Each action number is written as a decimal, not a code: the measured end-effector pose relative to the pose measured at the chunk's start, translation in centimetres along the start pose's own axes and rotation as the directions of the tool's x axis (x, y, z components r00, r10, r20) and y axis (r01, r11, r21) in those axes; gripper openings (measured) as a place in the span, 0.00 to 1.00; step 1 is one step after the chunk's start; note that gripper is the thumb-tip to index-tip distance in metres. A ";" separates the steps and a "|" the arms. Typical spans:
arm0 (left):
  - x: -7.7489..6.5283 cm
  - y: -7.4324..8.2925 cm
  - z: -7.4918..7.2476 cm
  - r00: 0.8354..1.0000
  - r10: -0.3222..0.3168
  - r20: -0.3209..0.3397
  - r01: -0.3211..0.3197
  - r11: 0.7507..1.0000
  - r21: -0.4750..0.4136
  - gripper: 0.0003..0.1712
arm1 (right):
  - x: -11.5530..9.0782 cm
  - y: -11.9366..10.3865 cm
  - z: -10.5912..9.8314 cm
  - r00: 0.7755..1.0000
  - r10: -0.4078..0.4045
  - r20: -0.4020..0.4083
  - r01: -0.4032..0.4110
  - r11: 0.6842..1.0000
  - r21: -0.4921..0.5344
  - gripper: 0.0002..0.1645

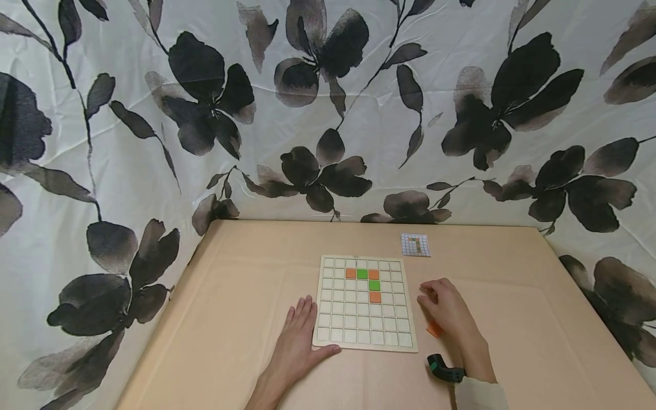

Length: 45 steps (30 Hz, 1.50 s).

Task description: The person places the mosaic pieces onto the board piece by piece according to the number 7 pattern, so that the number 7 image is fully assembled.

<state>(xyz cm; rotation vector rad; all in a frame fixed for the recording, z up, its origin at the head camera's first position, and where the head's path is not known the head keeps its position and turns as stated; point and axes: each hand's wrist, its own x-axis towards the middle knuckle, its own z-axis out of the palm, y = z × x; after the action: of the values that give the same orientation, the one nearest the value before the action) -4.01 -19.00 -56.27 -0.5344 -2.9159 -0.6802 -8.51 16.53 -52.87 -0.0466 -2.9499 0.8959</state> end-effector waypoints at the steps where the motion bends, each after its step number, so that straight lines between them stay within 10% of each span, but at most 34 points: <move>1: 0.0 0.0 0.0 1.000 0.001 0.000 -0.001 1.000 0.001 0.64 | 0.0 0.0 0.0 1.000 0.002 -0.001 -0.002 1.000 -0.001 0.21; 45: -0.5 -0.1 -0.9 1.000 -0.002 0.028 0.002 1.000 -0.019 0.65 | -1.3 0.6 -1.4 0.994 0.101 0.038 -0.101 0.995 -0.010 0.23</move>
<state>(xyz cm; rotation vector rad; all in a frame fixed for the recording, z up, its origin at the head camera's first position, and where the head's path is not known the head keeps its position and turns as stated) -3.58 -19.59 -55.60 -0.5475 -2.9392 -0.7075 -7.16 17.71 -52.07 -0.1821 -3.0105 0.9072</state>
